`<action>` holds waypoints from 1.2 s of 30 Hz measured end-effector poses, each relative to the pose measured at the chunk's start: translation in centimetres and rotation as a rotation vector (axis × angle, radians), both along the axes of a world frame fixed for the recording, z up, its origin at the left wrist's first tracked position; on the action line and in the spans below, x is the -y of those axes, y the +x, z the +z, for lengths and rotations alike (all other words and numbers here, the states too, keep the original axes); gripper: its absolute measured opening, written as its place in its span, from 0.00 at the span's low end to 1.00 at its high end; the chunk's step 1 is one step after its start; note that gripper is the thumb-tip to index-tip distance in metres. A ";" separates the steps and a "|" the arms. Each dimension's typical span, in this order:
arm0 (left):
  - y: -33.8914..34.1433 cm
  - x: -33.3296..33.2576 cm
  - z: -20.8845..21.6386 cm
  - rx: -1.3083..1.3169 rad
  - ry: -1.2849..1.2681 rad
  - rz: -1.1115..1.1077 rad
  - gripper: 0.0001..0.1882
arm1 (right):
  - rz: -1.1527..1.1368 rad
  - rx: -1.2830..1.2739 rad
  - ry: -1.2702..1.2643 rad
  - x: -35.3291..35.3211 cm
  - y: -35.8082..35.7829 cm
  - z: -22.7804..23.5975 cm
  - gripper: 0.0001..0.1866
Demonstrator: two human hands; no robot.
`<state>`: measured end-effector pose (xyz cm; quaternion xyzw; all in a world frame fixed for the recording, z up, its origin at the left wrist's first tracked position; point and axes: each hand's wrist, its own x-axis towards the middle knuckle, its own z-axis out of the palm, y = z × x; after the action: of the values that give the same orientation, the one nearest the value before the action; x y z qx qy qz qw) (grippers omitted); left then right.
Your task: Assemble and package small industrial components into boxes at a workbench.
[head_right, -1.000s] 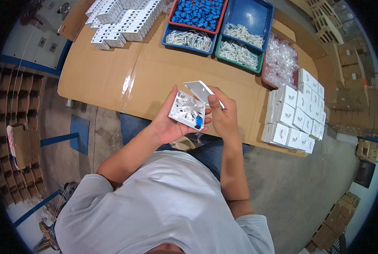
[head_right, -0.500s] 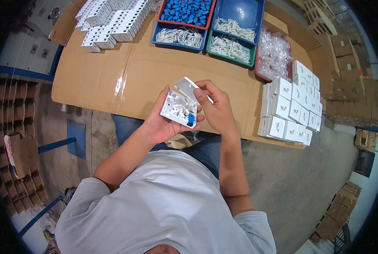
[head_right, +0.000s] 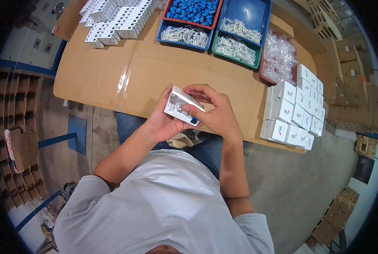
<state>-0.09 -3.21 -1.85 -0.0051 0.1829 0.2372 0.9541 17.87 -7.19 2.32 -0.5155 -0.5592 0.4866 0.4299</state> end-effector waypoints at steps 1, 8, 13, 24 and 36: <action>-0.1 0.0 -0.2 -0.005 -0.007 0.003 0.39 | 0.003 -0.005 -0.007 0.0 0.0 0.1 0.22; -0.4 -0.1 -0.8 0.053 0.012 0.018 0.38 | -0.009 0.067 0.054 0.0 -0.3 -0.5 0.20; -0.8 0.1 -1.1 0.122 0.004 0.012 0.38 | -0.028 0.119 0.112 -0.2 -0.5 0.0 0.16; -0.9 -0.3 -1.2 0.101 -0.024 0.014 0.44 | -0.050 0.134 0.016 -0.5 0.0 -0.3 0.16; -0.5 0.0 -0.6 0.079 -0.008 0.073 0.38 | -0.026 0.152 0.027 -0.2 -1.0 1.0 0.16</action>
<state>-0.61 -3.20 -2.49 -0.0249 0.1455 0.2705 0.9513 16.84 -6.94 3.32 -0.5524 -0.5900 0.4327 0.3995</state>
